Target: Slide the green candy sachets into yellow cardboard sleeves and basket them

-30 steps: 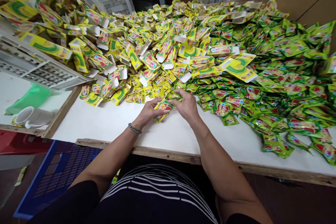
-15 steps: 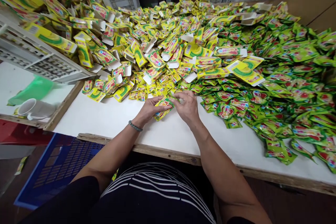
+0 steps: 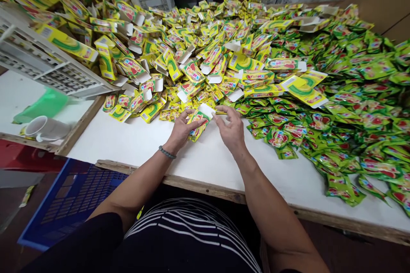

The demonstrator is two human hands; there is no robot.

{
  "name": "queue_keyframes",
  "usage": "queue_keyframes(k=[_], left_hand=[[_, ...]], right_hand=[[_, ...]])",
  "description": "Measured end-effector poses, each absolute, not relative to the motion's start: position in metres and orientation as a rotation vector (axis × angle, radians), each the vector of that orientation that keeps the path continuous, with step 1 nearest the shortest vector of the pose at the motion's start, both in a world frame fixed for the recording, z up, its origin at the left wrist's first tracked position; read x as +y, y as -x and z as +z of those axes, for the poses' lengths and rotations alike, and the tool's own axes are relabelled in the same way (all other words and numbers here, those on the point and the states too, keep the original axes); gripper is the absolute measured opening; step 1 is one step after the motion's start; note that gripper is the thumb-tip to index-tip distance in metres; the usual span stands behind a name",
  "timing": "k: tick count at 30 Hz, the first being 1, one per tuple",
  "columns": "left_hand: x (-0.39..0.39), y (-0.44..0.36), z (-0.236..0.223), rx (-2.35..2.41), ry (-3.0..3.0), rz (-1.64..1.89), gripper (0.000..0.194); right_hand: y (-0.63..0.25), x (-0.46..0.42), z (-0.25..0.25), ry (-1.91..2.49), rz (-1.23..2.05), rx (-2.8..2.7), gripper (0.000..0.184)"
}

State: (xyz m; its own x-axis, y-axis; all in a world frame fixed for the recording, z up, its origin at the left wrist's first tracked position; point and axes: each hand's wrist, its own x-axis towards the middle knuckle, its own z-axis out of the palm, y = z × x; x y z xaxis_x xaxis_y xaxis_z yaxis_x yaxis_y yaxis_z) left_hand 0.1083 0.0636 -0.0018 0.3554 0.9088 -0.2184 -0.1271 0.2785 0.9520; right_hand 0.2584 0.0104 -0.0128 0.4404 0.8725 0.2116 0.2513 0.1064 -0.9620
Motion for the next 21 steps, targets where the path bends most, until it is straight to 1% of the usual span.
queue_keyframes(k=[2,3,5,8,10,13,14,17,21], left_hand=[[0.063,-0.107,-0.001,0.930,-1.094,0.876,0.077],[0.062,-0.105,0.000,0.915,-1.129,0.866,0.079],[0.061,-0.103,0.000,0.883,-1.199,0.821,0.074],[0.062,-0.100,-0.001,0.846,-1.274,0.749,0.062],[0.064,-0.099,-0.002,0.828,-1.261,0.728,0.058],[0.065,-0.100,-0.002,0.795,-1.185,0.737,0.059],[0.065,-0.100,-0.002,0.788,-1.156,0.750,0.060],[0.063,-0.101,0.001,0.795,-1.076,0.791,0.066],[0.061,-0.100,0.003,0.831,-1.071,0.773,0.067]], right_hand=[[-0.257,0.014,-0.020,1.364,0.784,-1.078,0.040],[-0.256,0.015,-0.023,1.316,0.871,-1.084,0.039],[-0.255,0.016,-0.027,1.268,0.971,-1.091,0.035],[-0.255,0.014,-0.028,1.311,1.004,-1.120,0.032],[-0.256,0.013,-0.027,1.329,1.004,-1.091,0.037],[-0.257,0.013,-0.025,1.291,1.006,-1.054,0.052],[-0.258,0.013,-0.024,1.290,0.990,-1.080,0.050],[-0.260,0.012,-0.022,1.302,0.892,-1.176,0.030],[-0.258,0.011,-0.021,1.263,0.894,-1.126,0.026]])
